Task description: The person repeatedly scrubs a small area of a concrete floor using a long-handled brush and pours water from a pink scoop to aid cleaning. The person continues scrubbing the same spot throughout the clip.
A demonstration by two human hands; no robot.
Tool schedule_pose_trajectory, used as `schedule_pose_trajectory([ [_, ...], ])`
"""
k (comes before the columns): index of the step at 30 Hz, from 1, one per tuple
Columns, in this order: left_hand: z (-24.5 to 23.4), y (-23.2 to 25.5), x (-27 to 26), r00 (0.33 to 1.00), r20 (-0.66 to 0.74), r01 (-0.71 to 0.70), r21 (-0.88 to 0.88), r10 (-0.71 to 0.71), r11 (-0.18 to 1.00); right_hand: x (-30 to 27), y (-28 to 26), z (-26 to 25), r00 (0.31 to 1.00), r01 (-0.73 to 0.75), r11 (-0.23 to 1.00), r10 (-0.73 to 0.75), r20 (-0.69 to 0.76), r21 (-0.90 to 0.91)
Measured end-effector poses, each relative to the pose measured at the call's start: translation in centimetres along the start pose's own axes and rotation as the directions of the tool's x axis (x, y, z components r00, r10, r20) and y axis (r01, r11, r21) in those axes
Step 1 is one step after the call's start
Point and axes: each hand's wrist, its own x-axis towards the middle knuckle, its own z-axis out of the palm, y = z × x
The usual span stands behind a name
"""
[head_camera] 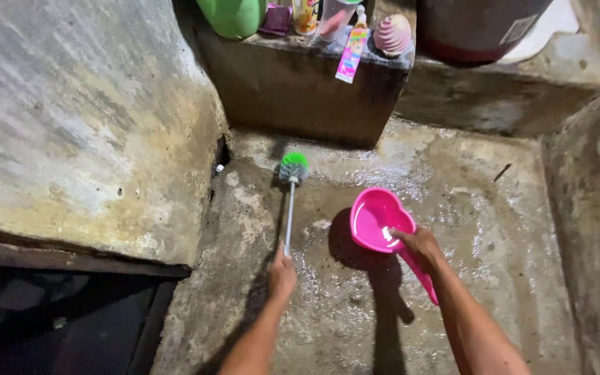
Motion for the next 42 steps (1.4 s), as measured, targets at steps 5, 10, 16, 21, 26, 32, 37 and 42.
schedule_pose_trajectory([
  [5,-0.1,-0.2,2.3,1.000,-0.021,0.012,0.048,-0.011,0.999,1.5,2.9,-2.1,0.986,-0.091,0.996,0.091,0.137,-0.004],
  [10,4.3,-7.0,-1.8,0.999,-0.025,0.026,-0.131,-0.029,0.991,-0.9,3.4,-1.8,0.955,-0.074,0.997,0.078,0.286,-0.024],
  [16,5.4,-8.0,-2.6,0.997,-0.038,0.058,-0.218,-0.068,0.974,-0.6,2.7,-0.4,0.984,0.057,0.994,-0.039,0.171,-0.098],
  [21,0.6,-0.5,3.1,0.999,-0.006,-0.036,-0.190,0.035,0.981,0.5,-0.7,2.2,0.989,0.110,0.992,-0.116,0.091,0.064],
  [26,1.0,-0.8,2.0,0.999,-0.036,0.005,-0.069,-0.008,0.998,2.8,-2.6,5.1,0.981,0.178,0.983,-0.181,0.070,0.047],
  [32,4.8,-7.9,-4.9,0.996,-0.083,0.013,-0.160,-0.026,0.987,3.1,-6.2,7.9,0.961,0.273,0.960,-0.270,0.054,-0.058],
  [37,4.6,-7.1,-4.6,0.998,-0.049,0.034,-0.161,-0.043,0.986,7.8,-7.3,9.4,0.980,0.133,0.923,-0.178,0.092,0.361],
  [42,2.3,-2.7,2.9,0.999,-0.049,0.016,-0.062,-0.019,0.998,12.3,-7.5,9.8,0.980,-0.112,0.539,-0.082,0.184,0.835],
])
